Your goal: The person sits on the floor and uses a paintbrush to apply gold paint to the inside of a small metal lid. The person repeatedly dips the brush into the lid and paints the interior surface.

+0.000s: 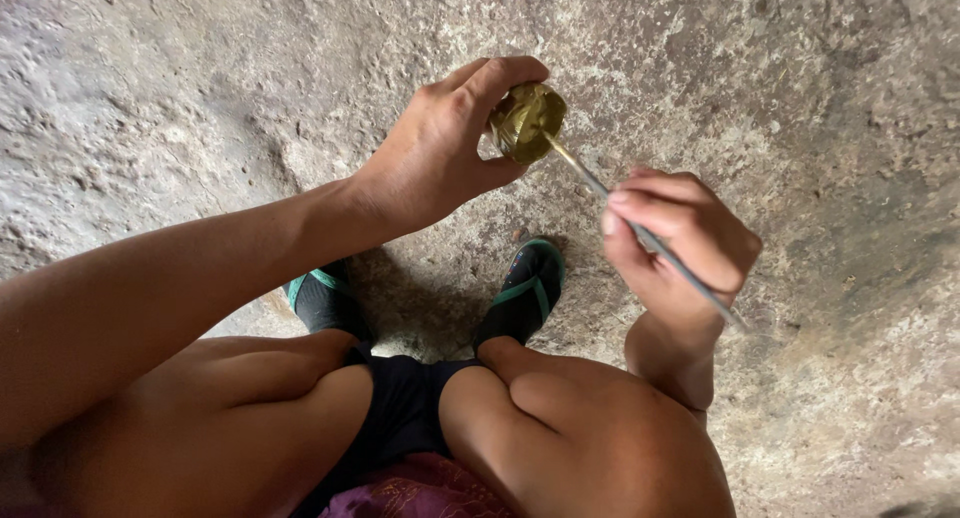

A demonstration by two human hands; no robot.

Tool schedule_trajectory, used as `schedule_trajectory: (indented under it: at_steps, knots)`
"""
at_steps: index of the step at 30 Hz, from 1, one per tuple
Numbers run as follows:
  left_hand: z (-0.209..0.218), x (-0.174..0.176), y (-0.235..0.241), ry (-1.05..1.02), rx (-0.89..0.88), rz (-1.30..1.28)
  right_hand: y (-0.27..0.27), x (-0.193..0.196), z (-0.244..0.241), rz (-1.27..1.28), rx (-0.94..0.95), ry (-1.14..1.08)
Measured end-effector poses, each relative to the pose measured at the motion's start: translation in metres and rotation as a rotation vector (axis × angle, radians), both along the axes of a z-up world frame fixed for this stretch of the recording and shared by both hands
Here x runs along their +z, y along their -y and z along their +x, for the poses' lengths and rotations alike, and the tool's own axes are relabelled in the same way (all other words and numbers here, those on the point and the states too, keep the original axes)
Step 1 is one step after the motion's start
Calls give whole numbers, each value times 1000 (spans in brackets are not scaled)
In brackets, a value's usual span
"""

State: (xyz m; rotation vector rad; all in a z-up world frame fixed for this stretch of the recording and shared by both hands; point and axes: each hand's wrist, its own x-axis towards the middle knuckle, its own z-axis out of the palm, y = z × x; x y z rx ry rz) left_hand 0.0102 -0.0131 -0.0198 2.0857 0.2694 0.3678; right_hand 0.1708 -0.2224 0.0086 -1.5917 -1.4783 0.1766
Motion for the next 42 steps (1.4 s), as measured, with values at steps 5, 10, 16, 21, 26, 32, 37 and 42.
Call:
schedule_trajectory:
  at_steps: [5, 10, 16, 21, 26, 32, 37, 42]
  knots:
    - [-3, 2, 1, -32, -19, 32, 9, -5, 5, -77, -67, -173]
    - [-3, 5, 4, -44, -27, 77, 4, 5, 1, -123, -60, -175]
    - [-2, 9, 5, -27, -45, 94, -5, 9, 0, -144, -45, -163]
    - [-5, 13, 6, -21, -56, 76, 0, -4, 3, -108, -51, -158]
    - [-4, 13, 7, -9, -68, 70, 7, -25, 12, -93, -116, -282]
    - [-5, 10, 5, -19, -60, 60, 22, -29, 19, -64, -190, -508]
    - [-4, 6, 4, -23, -43, 70, 28, -25, 13, -12, -221, -584]
    - [-3, 4, -1, -10, -9, 8, 26, -22, 9, 16, -231, -582]
